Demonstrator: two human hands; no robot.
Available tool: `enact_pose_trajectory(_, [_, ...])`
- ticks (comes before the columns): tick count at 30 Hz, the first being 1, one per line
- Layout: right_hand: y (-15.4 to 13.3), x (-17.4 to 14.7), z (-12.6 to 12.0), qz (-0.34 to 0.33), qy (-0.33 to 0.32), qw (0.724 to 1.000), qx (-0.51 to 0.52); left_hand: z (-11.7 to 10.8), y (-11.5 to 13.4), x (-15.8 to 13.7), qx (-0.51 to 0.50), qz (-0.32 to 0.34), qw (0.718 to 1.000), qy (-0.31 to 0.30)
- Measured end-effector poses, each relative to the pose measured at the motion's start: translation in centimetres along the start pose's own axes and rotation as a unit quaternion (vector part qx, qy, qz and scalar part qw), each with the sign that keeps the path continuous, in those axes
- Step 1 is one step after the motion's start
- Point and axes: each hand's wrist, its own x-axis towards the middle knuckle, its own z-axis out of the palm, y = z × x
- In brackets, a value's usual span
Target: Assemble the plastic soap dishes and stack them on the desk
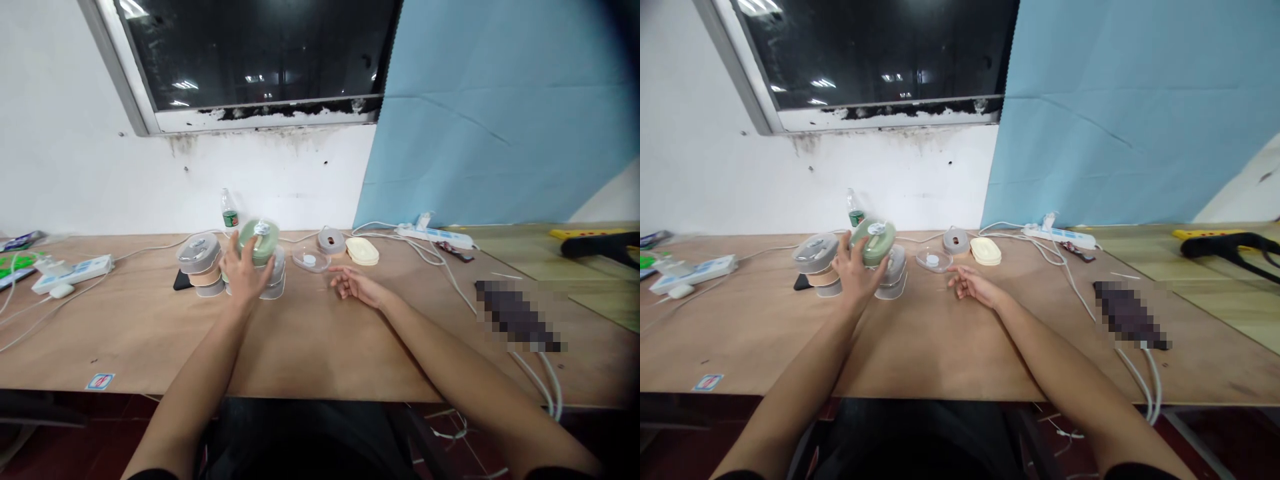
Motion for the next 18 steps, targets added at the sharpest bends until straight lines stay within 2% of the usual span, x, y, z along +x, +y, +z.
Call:
enact_pose_trajectory(3, [0.1, 0.0, 0.0, 0.002, 0.003, 1.0, 0.0, -0.5, -0.7, 0.7, 0.048, -0.067, 0.996, -0.042])
enact_pose_trajectory(6, [0.2, 0.1, -0.2, -0.001, 0.007, 1.0, 0.0, -0.4, -1.4, 1.0, 0.079, -0.108, 0.988, -0.073])
enact_pose_trajectory(13, [0.6, 0.5, -0.5, -0.018, 0.044, 0.999, -0.019, 0.5, -2.5, 0.9, 0.119, -0.116, 0.983, -0.076])
enact_pose_trajectory(16, [0.9, 1.0, -0.8, -0.05, 0.116, 0.989, -0.076, 0.6, -2.7, 0.8, 0.114, -0.105, 0.985, -0.07])
enact_pose_trajectory(18, [1.1, 1.5, -1.3, -0.111, 0.207, 0.958, -0.167, 0.7, -2.9, 0.8, 0.107, -0.1, 0.987, -0.067])
